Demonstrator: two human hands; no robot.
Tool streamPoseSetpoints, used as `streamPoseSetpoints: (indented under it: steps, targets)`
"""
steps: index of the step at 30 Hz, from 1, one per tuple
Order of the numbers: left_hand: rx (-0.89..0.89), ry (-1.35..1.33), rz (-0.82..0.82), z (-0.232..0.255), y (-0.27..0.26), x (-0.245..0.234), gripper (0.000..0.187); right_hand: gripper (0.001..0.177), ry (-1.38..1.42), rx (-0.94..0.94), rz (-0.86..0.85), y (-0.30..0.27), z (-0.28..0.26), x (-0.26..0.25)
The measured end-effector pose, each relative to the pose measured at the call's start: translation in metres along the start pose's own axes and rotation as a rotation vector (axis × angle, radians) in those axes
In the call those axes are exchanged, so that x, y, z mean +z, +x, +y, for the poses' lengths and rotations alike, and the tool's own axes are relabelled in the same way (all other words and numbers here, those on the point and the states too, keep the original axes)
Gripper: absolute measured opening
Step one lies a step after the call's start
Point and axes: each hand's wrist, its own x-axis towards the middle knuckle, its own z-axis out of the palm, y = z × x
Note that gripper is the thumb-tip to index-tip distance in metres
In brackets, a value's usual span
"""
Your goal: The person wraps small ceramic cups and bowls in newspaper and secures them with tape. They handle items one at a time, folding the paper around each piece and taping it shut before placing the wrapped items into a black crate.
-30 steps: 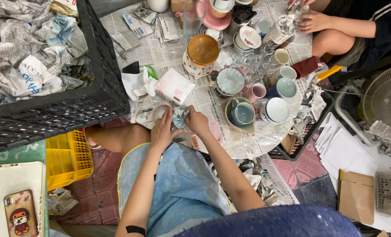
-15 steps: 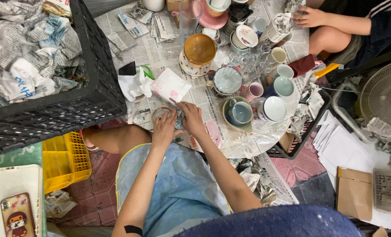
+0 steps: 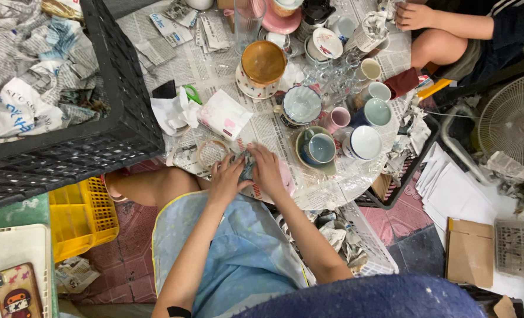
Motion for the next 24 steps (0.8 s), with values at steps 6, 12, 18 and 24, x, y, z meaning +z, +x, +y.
streamPoseSetpoints:
  steps: [6, 12, 18, 24]
  targets:
    - [0.012, 0.009, 0.037, -0.001, -0.002, 0.005, 0.063, 0.066, 0.313, -0.032, -0.068, -0.023, -0.042, -0.014]
    - [-0.031, -0.083, 0.107, 0.004, -0.003, 0.014, 0.053, 0.041, 0.452, 0.240, 0.020, -0.006, -0.038, 0.012]
    - [-0.084, -0.092, 0.040, 0.003, -0.007, 0.010, 0.065, 0.018, 1.182, 0.479, -0.026, 0.006, 0.018, 0.059]
    - [0.052, -0.119, 0.209, -0.015, -0.014, 0.011, 0.055, 0.019, 1.657, 0.695, -0.029, 0.004, 0.061, 0.070]
